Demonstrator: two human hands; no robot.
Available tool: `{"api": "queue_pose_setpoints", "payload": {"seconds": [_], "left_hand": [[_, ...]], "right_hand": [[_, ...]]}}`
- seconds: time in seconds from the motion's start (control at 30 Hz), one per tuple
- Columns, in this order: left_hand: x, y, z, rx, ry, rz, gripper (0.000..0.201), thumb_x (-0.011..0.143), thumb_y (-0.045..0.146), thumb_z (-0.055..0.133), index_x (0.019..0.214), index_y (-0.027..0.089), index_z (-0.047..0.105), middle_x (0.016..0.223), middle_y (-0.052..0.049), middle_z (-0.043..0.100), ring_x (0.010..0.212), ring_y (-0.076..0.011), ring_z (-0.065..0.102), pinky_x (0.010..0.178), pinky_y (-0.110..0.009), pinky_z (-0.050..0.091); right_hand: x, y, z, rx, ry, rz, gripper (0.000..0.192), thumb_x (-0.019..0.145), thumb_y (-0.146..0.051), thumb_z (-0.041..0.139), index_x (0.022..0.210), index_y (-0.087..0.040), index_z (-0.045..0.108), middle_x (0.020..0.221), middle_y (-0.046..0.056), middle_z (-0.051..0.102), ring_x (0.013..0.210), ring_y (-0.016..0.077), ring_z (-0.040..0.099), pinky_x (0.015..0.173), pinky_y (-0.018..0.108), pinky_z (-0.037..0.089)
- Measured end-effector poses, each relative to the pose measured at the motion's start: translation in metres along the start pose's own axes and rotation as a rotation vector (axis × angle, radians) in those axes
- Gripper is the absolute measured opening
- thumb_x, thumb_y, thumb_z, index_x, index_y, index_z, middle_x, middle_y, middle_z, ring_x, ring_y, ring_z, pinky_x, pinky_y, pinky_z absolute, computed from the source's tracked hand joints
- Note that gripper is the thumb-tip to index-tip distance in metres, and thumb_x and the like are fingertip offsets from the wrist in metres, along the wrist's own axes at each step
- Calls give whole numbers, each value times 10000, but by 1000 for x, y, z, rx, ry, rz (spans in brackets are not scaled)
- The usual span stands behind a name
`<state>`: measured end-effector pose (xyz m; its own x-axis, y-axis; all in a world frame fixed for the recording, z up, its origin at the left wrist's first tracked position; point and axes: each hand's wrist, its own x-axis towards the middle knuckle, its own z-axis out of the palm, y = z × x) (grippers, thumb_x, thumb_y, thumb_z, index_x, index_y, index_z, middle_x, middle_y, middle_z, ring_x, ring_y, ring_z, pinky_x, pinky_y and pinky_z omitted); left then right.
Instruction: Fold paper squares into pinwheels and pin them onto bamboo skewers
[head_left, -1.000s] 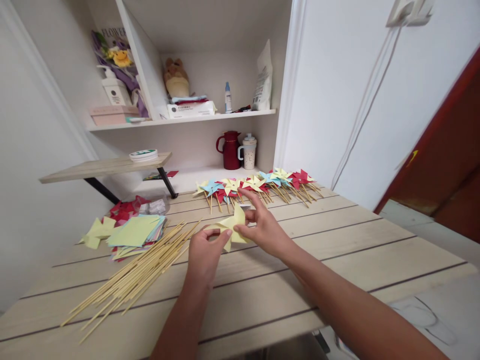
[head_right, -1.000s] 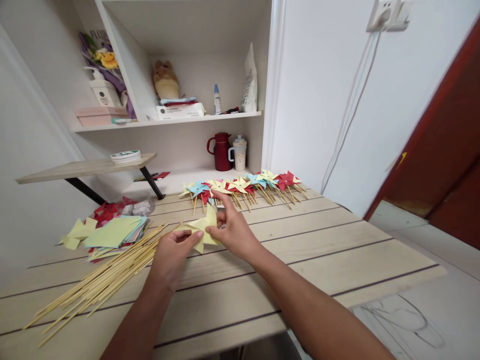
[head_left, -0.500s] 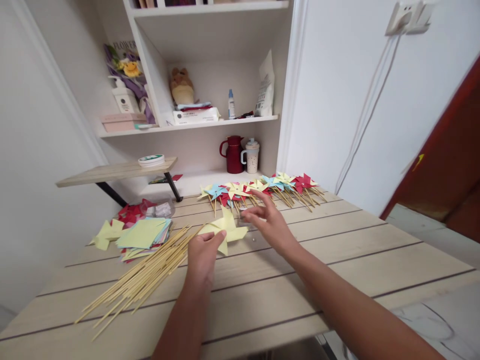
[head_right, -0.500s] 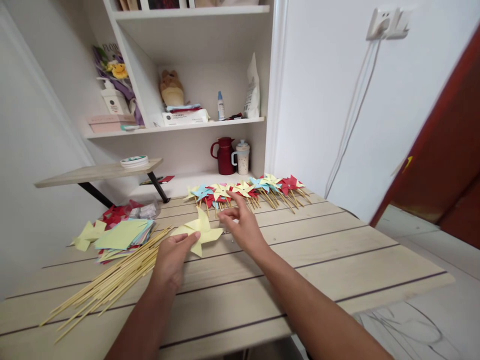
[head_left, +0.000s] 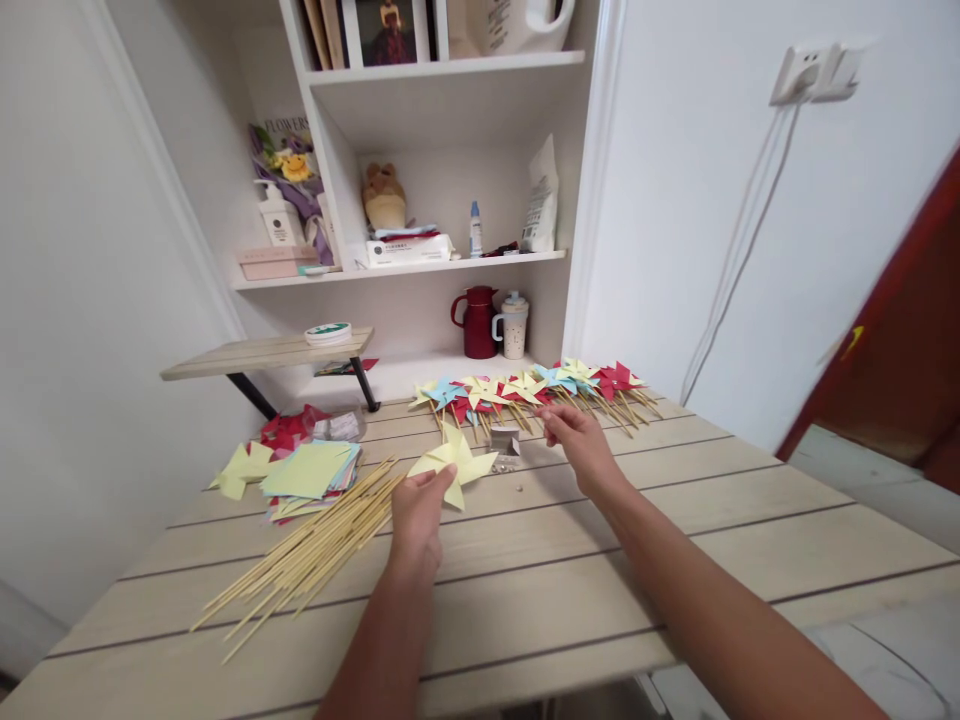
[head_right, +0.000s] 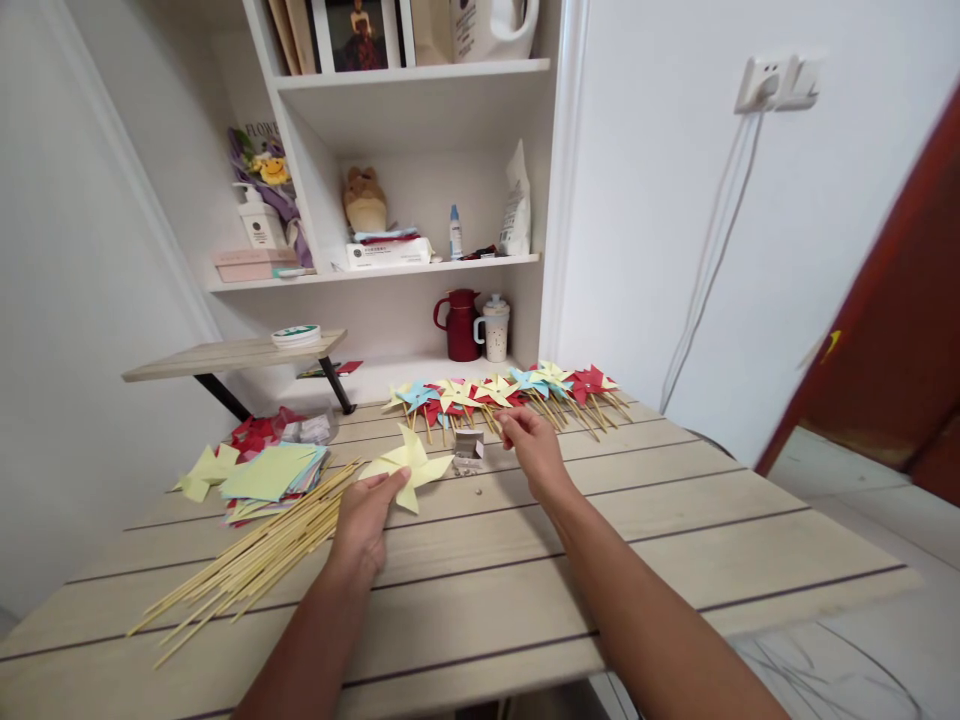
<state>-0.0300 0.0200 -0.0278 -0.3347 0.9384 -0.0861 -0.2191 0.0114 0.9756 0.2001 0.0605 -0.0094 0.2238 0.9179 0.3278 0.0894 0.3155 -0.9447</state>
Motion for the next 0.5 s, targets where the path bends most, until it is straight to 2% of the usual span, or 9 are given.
{"api": "queue_pose_setpoints", "payload": {"seconds": [0.13, 0.23, 0.33, 0.5], "left_hand": [[1, 2, 0, -23, 14, 12, 303, 555, 285, 861, 751, 91, 736, 686, -64, 724, 650, -158, 654, 649, -256, 485], [-1, 8, 2, -152, -35, 29, 237, 570, 254, 856, 699, 100, 729, 673, -43, 712, 614, -118, 626, 603, -211, 476], [-4, 16, 6, -308, -62, 8, 130, 626, 172, 817, 713, 123, 734, 727, -37, 730, 673, -115, 653, 652, -196, 511], [-8, 21, 10, -356, -51, -16, 50, 689, 102, 763, 720, 131, 736, 737, -35, 737, 684, -108, 664, 655, -181, 524]], "right_hand": [[-2, 3, 0, -131, -161, 78, 214, 714, -386, 651, 704, -173, 646, 568, -23, 549, 539, 124, 466, 548, 262, 372], [-3, 11, -5, -233, -291, 145, 111, 645, -268, 693, 634, -166, 653, 530, -33, 544, 532, 111, 455, 537, 244, 337], [-1, 21, -10, -303, -389, 204, 71, 574, -170, 709, 636, -161, 675, 544, -30, 579, 537, 106, 473, 531, 232, 333], [0, 30, -14, -346, -507, 251, 137, 558, -158, 723, 694, -165, 703, 568, -29, 606, 519, 102, 492, 509, 224, 345]]}}
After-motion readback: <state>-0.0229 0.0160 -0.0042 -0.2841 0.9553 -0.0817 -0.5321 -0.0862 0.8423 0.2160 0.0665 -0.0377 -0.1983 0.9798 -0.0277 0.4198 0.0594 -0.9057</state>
